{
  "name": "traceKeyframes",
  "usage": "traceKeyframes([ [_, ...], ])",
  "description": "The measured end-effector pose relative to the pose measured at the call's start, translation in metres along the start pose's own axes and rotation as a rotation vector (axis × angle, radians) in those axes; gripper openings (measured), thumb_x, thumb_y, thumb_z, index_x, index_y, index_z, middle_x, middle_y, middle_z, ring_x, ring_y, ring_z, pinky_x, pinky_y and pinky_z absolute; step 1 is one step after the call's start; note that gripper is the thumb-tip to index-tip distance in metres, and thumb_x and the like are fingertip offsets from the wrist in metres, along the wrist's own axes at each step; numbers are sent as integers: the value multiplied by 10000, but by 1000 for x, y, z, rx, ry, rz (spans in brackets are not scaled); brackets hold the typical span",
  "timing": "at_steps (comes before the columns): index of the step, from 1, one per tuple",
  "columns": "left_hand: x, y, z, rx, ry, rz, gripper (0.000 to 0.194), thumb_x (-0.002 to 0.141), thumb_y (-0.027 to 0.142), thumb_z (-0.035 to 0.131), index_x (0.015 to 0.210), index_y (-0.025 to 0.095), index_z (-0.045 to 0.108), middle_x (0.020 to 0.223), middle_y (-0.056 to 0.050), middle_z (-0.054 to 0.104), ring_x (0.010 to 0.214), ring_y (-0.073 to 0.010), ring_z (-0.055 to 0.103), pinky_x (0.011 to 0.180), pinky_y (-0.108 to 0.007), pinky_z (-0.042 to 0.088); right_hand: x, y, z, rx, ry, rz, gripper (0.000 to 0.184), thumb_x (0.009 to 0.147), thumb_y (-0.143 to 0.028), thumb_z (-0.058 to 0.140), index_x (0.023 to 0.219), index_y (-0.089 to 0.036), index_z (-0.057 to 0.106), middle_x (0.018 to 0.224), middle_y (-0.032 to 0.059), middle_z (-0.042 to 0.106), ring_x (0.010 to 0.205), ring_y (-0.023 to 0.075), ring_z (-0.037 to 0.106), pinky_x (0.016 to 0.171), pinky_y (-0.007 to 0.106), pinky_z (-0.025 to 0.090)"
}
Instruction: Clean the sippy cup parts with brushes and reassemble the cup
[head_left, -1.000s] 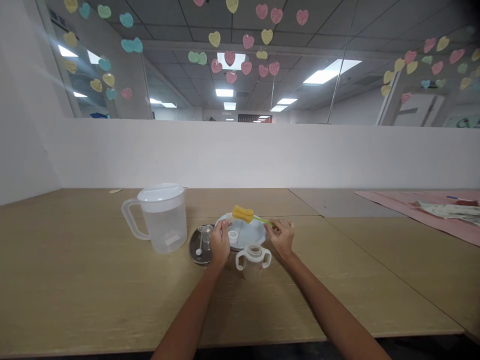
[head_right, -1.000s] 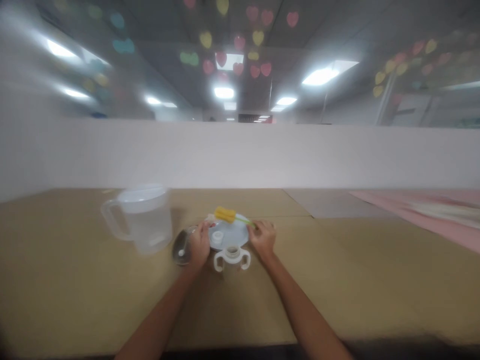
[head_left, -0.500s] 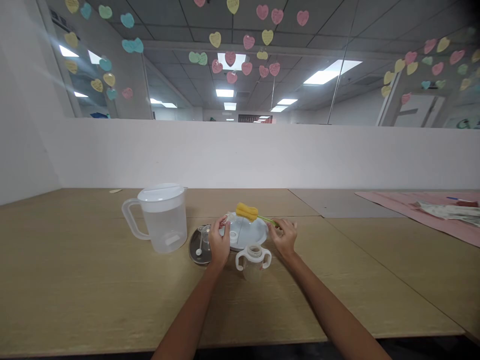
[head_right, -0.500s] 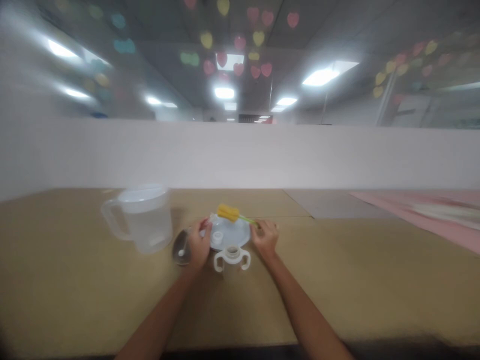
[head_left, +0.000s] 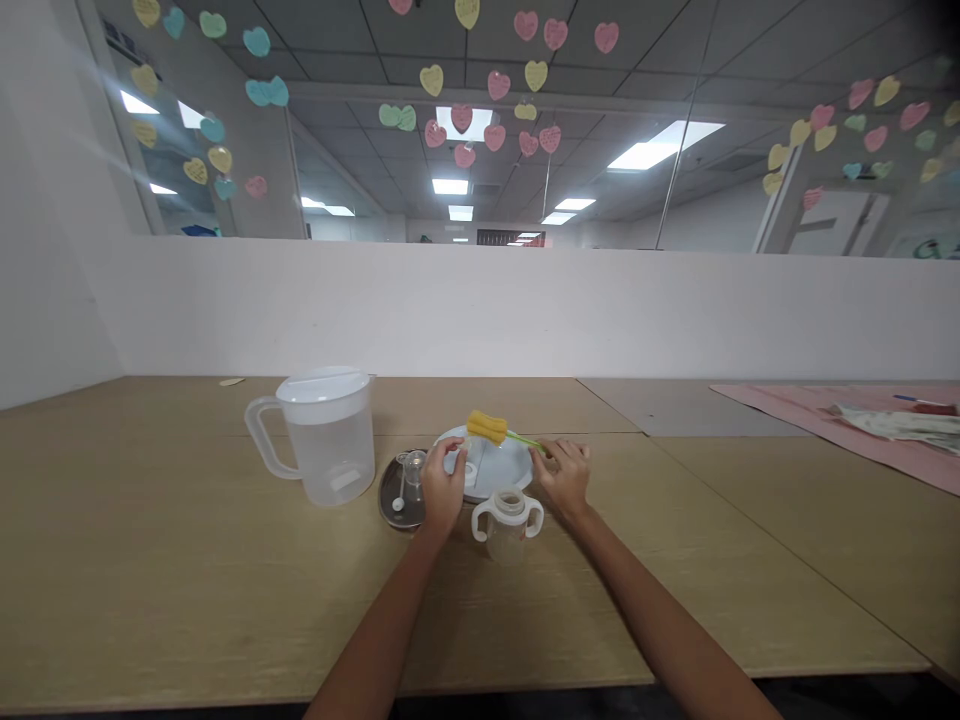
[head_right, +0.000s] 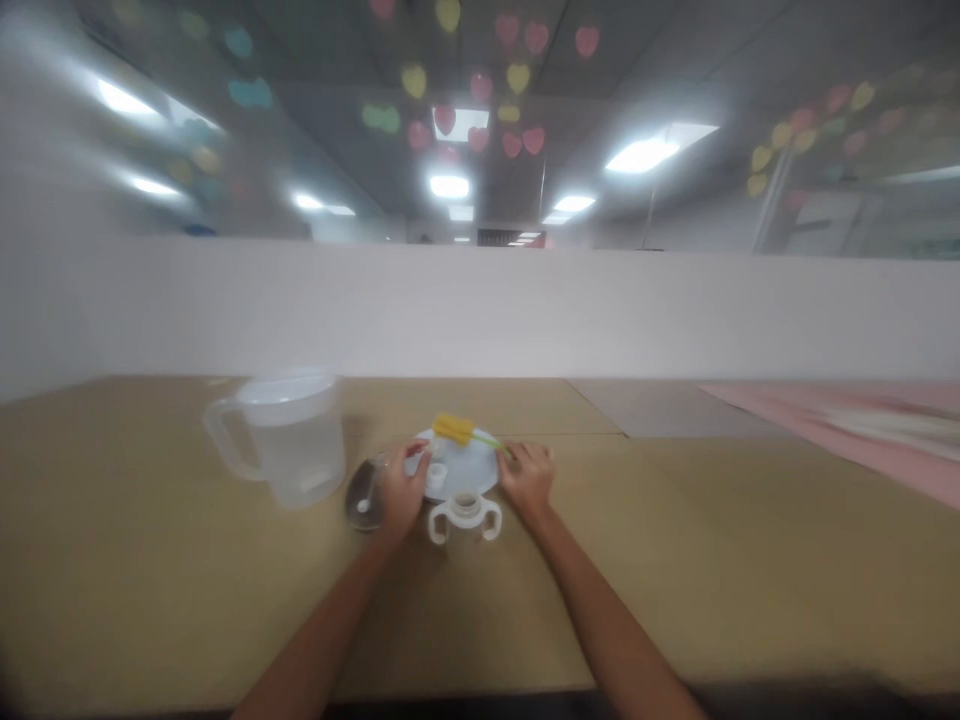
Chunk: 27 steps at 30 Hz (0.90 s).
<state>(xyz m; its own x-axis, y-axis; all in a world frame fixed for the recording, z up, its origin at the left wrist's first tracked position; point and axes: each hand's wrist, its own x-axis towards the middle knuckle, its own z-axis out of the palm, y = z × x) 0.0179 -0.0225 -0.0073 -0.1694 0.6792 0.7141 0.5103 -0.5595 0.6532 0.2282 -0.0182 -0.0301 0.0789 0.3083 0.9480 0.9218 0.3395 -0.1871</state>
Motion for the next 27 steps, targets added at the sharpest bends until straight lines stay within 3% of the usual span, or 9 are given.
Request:
traceKeyframes([
  [5,-2,2,-2,-11,-57,95,176,825,212,469,925,190,613,944,-56,673,914,-190,603,851,-311,445,-1,2,0,15,1,-65,194,842,-319,544,766,-181,658,640,6,596,636,139,512,698,297,269],
  [11,0,2,-8,-2,-57,71,257,766,103,376,814,193,612,876,-39,668,881,-191,595,837,-311,438,-2,2,1,-52,-27,-77,185,831,-304,540,773,-190,675,642,11,601,635,143,495,702,306,255],
  [16,9,-15,-13,196,46,-119,310,667,39,344,717,199,605,756,-27,660,822,-183,600,796,-285,435,-2,5,4,-149,-53,-69,159,808,-271,552,801,-199,694,684,26,627,688,164,503,742,332,253],
  [20,17,-31,-20,311,79,-254,264,668,60,377,708,193,601,689,-27,650,717,-178,596,676,-260,420,-3,3,6,-162,-74,-86,154,805,-257,552,814,-210,699,685,23,624,693,166,492,773,346,254],
  [24,21,-36,-28,434,54,-351,241,730,91,398,715,186,618,722,-52,672,685,-181,601,611,-253,386,-2,-1,6,-149,-102,-99,150,799,-233,553,817,-218,701,683,19,614,696,162,479,785,344,252],
  [27,21,-32,-30,506,-22,-351,244,754,104,416,721,182,645,749,-73,687,704,-191,615,617,-259,380,0,-4,5,-148,-128,-114,155,797,-228,554,829,-231,706,692,17,617,701,164,472,795,350,240],
])
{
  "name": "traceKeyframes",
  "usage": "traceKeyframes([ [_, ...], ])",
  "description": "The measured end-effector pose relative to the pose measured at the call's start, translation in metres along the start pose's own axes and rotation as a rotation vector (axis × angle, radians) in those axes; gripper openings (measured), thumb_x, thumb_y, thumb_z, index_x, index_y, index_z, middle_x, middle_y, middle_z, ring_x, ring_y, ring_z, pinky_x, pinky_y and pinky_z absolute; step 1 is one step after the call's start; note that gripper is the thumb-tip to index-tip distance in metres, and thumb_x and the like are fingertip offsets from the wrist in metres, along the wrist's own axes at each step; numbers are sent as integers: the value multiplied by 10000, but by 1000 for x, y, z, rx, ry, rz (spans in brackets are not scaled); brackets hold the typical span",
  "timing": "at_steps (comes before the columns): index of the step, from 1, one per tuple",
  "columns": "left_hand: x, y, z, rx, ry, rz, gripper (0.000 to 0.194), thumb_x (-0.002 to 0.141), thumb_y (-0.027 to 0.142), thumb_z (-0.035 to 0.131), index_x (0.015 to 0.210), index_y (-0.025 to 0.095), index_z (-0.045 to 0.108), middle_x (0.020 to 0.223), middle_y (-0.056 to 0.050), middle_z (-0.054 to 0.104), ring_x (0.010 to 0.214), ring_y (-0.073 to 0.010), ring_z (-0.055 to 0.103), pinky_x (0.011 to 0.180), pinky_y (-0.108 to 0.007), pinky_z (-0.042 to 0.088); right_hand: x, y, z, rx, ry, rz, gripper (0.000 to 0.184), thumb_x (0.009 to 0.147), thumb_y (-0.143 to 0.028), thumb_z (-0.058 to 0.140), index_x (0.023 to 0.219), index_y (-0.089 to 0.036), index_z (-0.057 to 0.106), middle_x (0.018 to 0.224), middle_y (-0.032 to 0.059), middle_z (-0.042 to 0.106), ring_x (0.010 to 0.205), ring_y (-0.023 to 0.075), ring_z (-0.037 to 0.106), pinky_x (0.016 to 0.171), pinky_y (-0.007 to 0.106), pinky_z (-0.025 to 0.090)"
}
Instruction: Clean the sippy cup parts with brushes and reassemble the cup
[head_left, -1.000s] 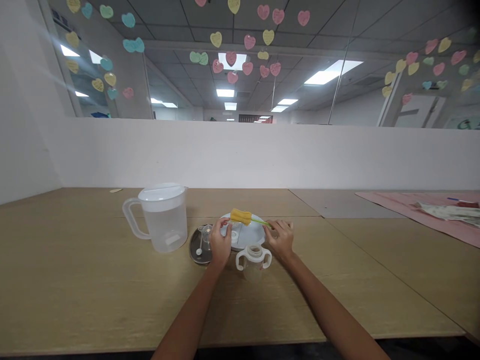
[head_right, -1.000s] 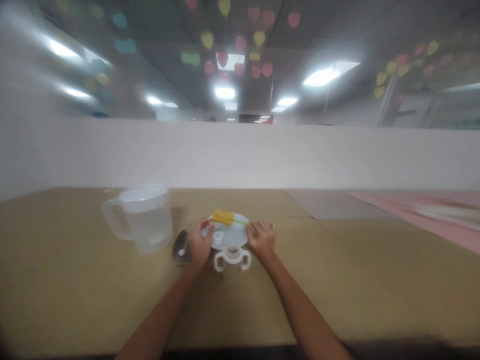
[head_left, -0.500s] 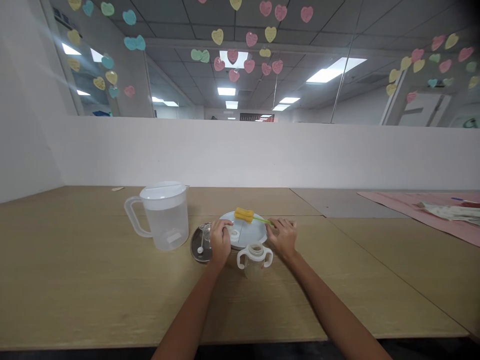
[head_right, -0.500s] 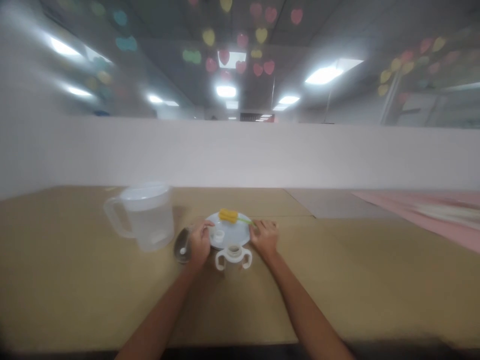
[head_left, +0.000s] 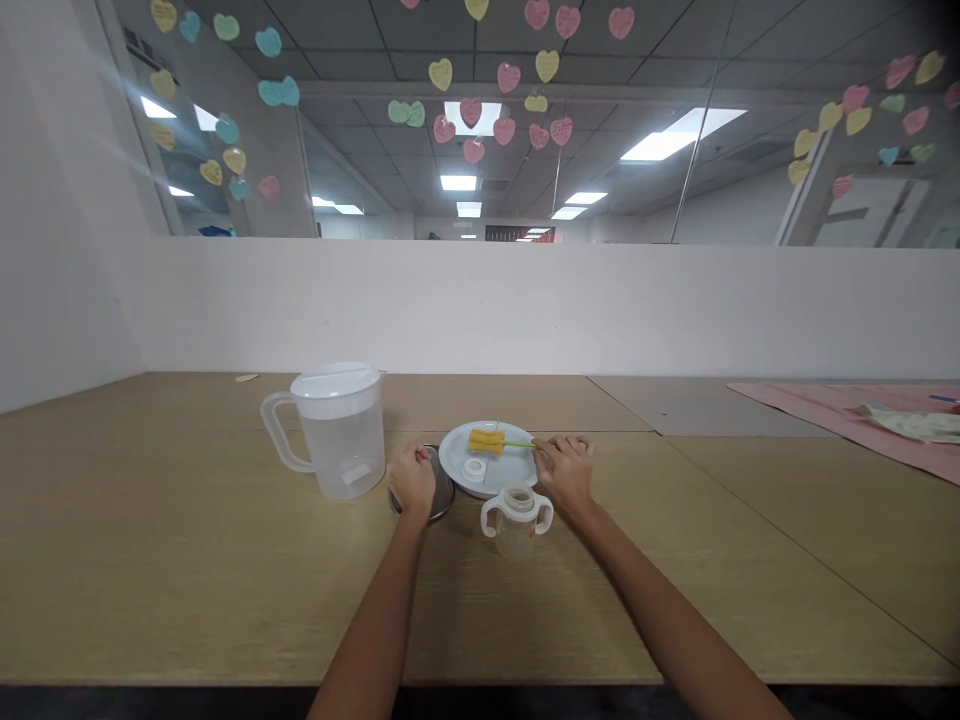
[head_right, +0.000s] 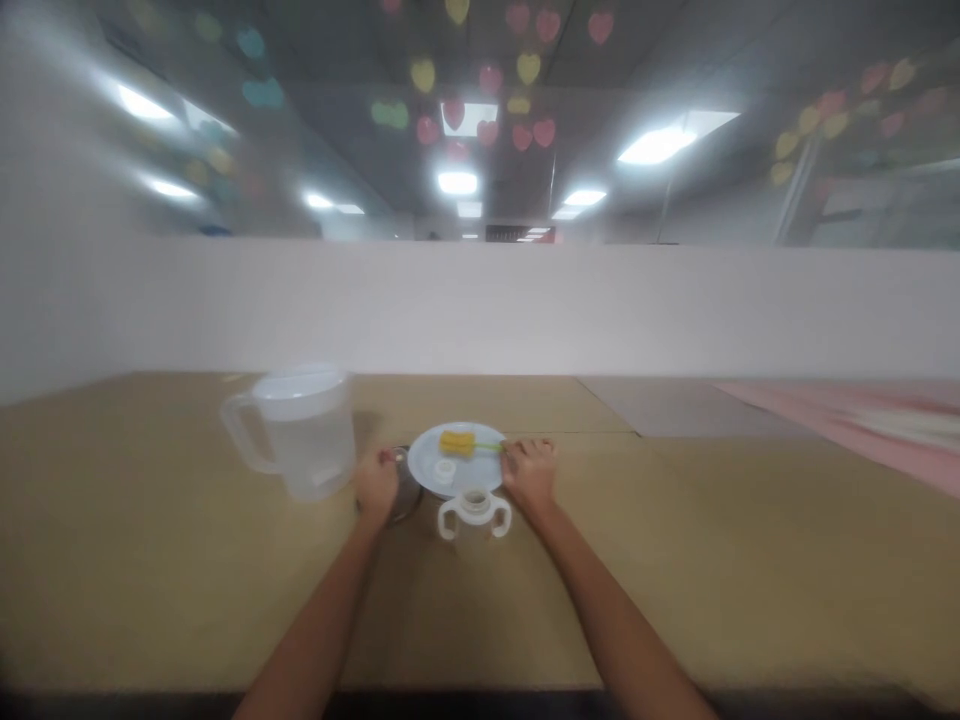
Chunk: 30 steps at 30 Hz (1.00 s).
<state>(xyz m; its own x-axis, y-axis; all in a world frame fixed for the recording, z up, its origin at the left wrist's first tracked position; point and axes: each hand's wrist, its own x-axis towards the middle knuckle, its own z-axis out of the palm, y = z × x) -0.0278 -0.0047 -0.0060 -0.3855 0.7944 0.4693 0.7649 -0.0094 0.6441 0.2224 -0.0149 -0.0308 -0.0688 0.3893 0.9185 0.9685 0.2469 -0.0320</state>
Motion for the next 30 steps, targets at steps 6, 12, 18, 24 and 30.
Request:
traceKeyframes([
  [6,-4,5,0,114,-114,102,251,761,123,454,697,195,685,737,-93,691,742,-228,622,649,-287,382,2,3,-1,-9,-50,-10,184,752,-173,556,817,-237,716,693,16,609,698,161,464,798,364,229],
  [12,-4,7,-1,135,-142,89,262,751,112,458,722,208,700,770,-81,703,752,-224,632,623,-271,389,3,5,-2,-37,-58,-13,197,713,-142,549,769,-228,716,669,22,591,687,163,451,782,362,229],
  [18,-3,6,-1,102,-158,37,275,765,131,436,734,216,696,792,-90,702,770,-247,640,600,-279,392,5,2,-4,-35,-70,-41,197,732,-147,527,739,-224,708,657,26,591,666,160,443,796,369,219],
  [24,1,0,3,26,-166,-21,275,747,135,421,691,210,680,776,-84,701,753,-246,642,581,-280,392,4,0,-3,-19,-69,-46,191,733,-149,530,746,-220,707,663,25,592,690,167,452,787,358,228],
  [30,5,-6,9,-77,-145,-17,247,700,108,426,689,218,646,788,-41,704,771,-211,641,630,-263,417,3,0,-3,-19,-67,-48,193,722,-150,531,751,-221,708,655,20,578,678,161,443,775,357,229],
])
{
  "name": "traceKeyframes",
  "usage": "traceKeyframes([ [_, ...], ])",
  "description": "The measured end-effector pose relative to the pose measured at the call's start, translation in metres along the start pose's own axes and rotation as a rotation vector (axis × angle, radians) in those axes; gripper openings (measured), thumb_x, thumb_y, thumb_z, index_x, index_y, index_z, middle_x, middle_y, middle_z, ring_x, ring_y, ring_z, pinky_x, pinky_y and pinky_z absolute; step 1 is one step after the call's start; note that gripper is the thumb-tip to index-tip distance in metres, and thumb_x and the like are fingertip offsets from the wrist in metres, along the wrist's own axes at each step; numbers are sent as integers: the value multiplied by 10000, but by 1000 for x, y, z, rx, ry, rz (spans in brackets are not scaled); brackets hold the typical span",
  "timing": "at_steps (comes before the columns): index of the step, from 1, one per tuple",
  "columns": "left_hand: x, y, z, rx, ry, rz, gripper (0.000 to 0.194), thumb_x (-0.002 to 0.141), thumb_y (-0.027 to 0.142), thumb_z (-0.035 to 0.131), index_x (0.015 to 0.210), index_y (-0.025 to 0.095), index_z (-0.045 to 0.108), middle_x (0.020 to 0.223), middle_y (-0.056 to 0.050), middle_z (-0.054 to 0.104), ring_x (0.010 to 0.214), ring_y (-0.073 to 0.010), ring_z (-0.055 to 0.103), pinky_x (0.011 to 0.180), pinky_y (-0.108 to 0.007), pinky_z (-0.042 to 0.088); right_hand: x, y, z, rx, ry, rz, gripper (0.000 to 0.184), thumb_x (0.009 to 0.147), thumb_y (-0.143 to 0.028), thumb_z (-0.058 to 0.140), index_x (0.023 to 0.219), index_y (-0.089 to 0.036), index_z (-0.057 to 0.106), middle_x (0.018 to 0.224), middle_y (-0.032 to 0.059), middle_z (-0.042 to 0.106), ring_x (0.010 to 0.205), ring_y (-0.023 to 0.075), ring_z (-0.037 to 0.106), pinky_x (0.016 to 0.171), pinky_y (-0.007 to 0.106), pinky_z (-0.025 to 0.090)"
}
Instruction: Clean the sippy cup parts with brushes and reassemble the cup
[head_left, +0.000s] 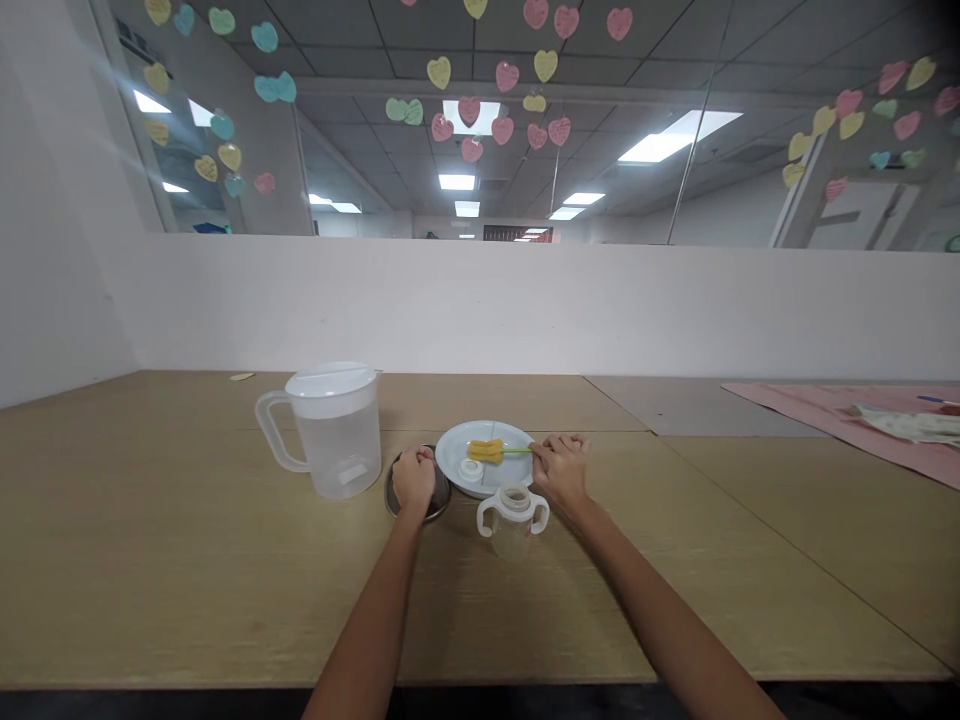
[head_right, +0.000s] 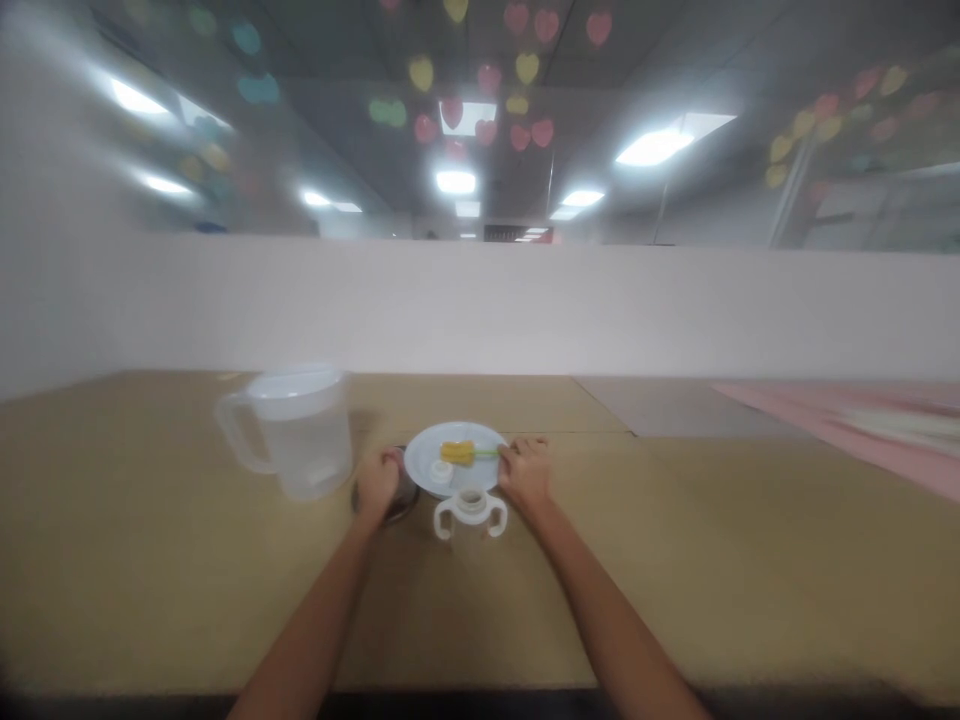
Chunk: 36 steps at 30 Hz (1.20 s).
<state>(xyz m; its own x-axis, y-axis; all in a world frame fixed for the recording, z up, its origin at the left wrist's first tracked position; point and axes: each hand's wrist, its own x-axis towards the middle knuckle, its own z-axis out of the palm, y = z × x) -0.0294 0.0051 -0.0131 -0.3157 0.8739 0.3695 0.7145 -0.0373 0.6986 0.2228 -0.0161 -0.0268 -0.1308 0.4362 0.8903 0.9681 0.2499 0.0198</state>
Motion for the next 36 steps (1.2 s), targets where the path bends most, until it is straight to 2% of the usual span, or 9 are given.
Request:
traceKeyframes([
  [8,0,3,2,-50,60,71,237,719,109,425,805,197,628,832,-55,688,799,-201,632,696,-282,441,2,-2,-3,36,5,-11,187,723,-156,535,723,-218,712,641,21,585,673,157,440,773,347,226],
  [11,-9,13,-3,-70,16,250,231,721,113,452,836,203,631,902,-28,677,899,-185,600,810,-292,425,2,-2,-4,38,-9,-8,182,718,-168,536,706,-218,710,630,22,586,669,159,441,770,348,222],
  [13,-16,20,-4,-28,-70,471,179,721,134,494,793,206,641,893,-20,669,931,-194,572,855,-314,401,2,-2,-5,49,-21,-4,178,713,-174,535,693,-216,707,622,20,586,668,159,446,776,350,221],
  [16,-24,26,-2,106,-181,802,180,791,188,482,720,185,648,829,-46,651,885,-209,546,825,-344,390,2,-1,-5,79,-39,15,175,695,-178,532,662,-215,700,613,13,596,663,157,458,785,353,218],
  [18,-26,26,1,163,-185,877,250,845,229,447,718,176,656,822,-57,642,860,-208,534,801,-351,384,1,-1,-5,108,-52,45,174,677,-176,530,638,-214,695,614,9,610,658,154,466,785,352,217],
  [23,-25,23,2,193,-145,901,261,860,306,467,755,179,669,855,-64,617,844,-206,517,803,-365,377,-1,1,-4,143,-106,123,190,678,-182,512,595,-207,681,610,4,632,636,146,471,750,338,218],
  [27,-26,25,0,125,-98,905,203,853,284,473,803,171,634,884,-67,593,863,-208,525,807,-356,404,-2,5,-1,119,-65,193,214,717,-194,490,601,-197,670,626,13,650,647,157,490,760,344,218],
  [32,-23,23,7,-24,61,770,203,874,316,471,935,176,605,1091,-98,536,999,-219,532,876,-360,427,-5,10,4,112,22,289,213,742,-195,469,667,-186,668,668,29,665,677,180,517,746,344,237],
  [36,-20,21,12,-132,87,668,167,870,307,504,967,200,586,1100,-81,553,1045,-211,545,910,-353,429,-5,12,2,197,134,299,209,766,-192,448,720,-180,652,697,31,660,687,181,527,735,333,268],
])
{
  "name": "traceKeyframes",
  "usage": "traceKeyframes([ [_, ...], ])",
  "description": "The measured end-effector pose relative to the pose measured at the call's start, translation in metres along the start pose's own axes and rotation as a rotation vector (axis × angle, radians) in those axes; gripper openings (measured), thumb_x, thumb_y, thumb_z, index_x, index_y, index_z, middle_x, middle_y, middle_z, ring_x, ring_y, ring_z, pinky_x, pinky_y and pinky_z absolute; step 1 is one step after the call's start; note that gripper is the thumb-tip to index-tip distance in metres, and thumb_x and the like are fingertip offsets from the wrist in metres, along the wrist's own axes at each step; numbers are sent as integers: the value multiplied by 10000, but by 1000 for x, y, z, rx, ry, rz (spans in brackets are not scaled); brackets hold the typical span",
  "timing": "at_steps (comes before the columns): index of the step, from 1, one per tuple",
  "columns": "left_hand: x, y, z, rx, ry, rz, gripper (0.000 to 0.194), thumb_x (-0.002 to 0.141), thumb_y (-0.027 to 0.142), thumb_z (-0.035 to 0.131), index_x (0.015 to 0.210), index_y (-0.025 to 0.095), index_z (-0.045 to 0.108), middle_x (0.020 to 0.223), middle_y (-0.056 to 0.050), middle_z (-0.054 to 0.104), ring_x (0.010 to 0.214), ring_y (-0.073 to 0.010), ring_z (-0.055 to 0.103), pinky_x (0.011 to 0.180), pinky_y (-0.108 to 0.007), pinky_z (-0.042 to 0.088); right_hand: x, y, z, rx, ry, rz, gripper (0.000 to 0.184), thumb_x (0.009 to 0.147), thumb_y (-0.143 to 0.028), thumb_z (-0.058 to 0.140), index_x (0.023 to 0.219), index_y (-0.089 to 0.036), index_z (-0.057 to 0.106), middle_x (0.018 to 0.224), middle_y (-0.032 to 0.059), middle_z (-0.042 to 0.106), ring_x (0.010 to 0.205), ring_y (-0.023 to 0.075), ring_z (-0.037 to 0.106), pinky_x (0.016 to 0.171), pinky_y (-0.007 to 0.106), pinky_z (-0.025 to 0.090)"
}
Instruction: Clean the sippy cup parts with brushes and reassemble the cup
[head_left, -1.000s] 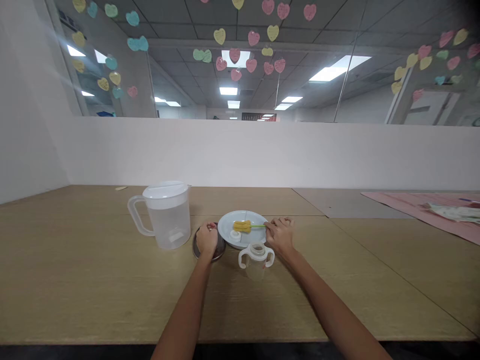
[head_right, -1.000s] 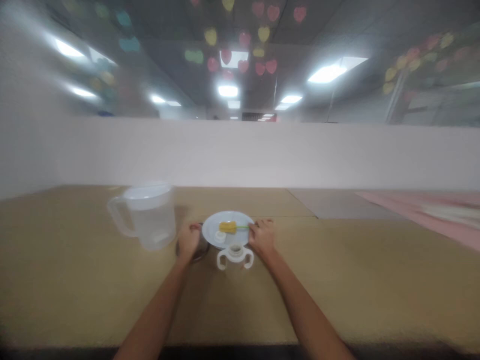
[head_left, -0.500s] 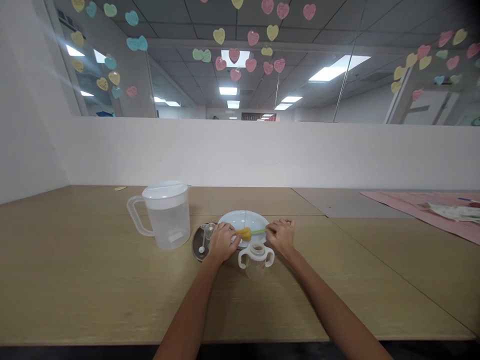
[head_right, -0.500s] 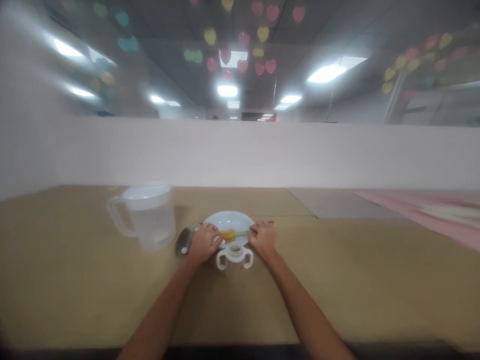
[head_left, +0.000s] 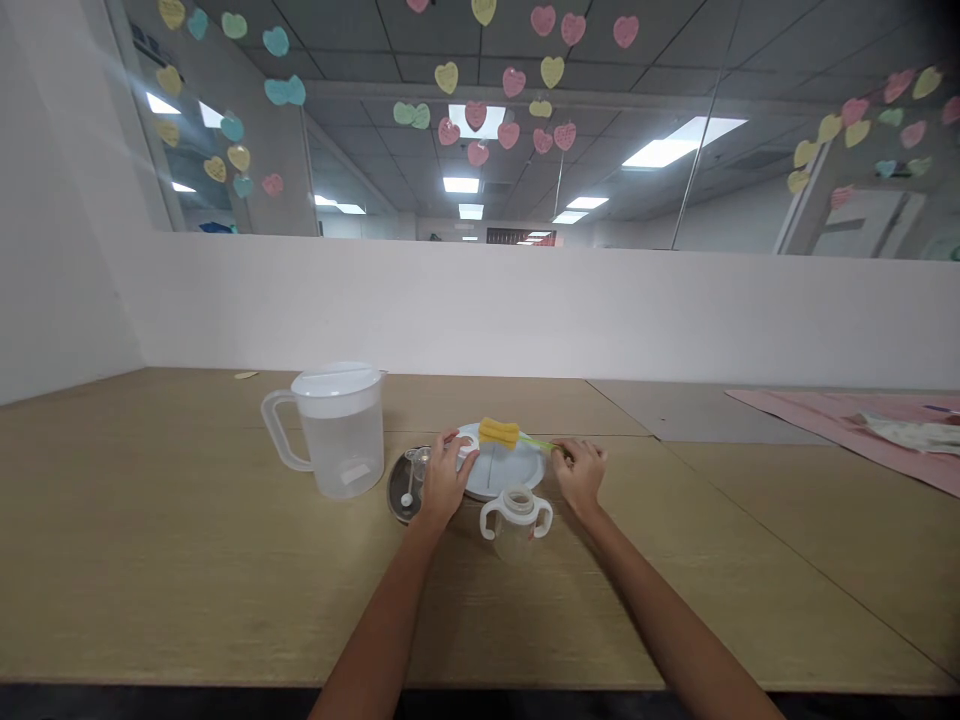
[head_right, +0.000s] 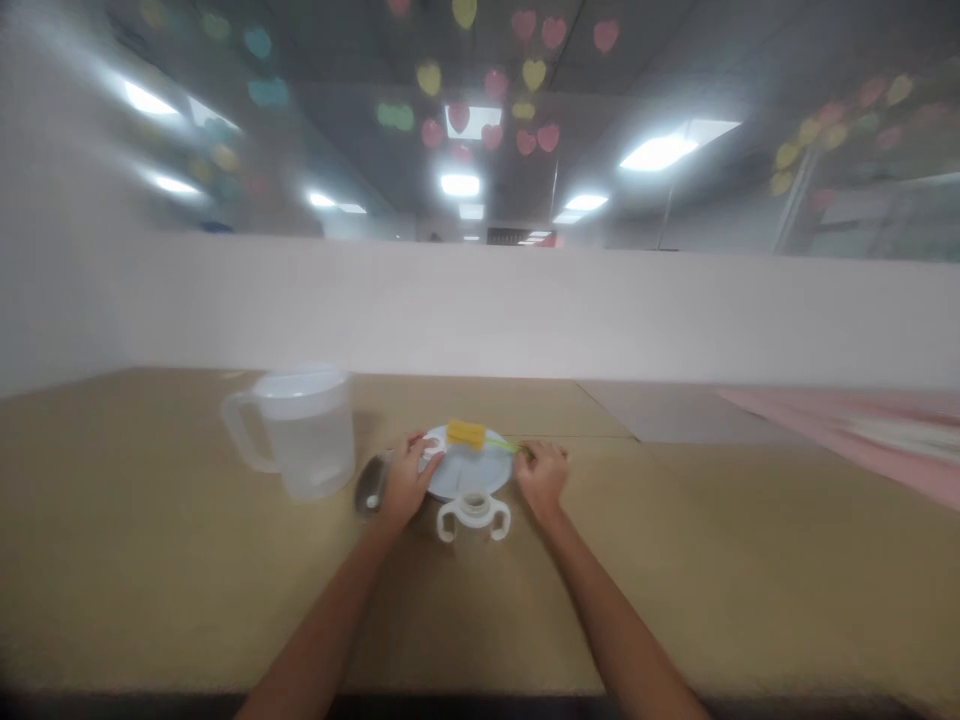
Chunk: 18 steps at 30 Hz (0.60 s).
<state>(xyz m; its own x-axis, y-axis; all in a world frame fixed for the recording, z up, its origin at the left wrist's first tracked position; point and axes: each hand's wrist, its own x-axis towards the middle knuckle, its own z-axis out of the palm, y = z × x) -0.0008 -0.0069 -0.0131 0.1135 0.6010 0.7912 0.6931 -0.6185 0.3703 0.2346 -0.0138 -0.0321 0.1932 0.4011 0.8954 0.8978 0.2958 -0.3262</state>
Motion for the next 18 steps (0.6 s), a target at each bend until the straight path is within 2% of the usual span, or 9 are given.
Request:
traceKeyframes([
  [3,1,1,0,-79,6,-51,221,823,286,584,1022,200,545,1026,-63,607,987,-203,578,875,-337,450,0,-4,-3,95,-18,-132,189,791,-193,455,762,-182,642,704,24,639,685,170,521,715,314,294],
  [6,0,2,0,-126,29,-94,327,777,282,643,1063,190,514,1009,-65,630,965,-203,599,850,-328,465,1,-9,-5,73,-27,-260,171,815,-192,474,789,-184,643,685,21,613,676,164,509,693,306,298],
  [12,-1,2,2,-189,46,-123,380,772,280,640,1103,186,479,1068,-78,626,1015,-201,604,862,-324,475,2,-14,-9,-3,53,-310,172,850,-180,468,832,-179,639,718,36,611,682,168,492,680,314,293],
  [16,-2,3,1,-143,11,-119,402,762,176,616,1134,183,464,1097,-89,609,1049,-209,585,894,-347,458,-1,-16,-11,52,-3,-384,169,854,-190,461,850,-181,630,751,43,619,695,171,499,691,315,297],
  [18,-2,3,1,-141,5,-105,401,775,196,608,1147,185,458,1109,-95,602,1056,-217,580,898,-358,454,-2,-17,-11,21,-46,-363,191,864,-195,439,866,-179,629,770,52,624,706,177,500,702,317,296],
])
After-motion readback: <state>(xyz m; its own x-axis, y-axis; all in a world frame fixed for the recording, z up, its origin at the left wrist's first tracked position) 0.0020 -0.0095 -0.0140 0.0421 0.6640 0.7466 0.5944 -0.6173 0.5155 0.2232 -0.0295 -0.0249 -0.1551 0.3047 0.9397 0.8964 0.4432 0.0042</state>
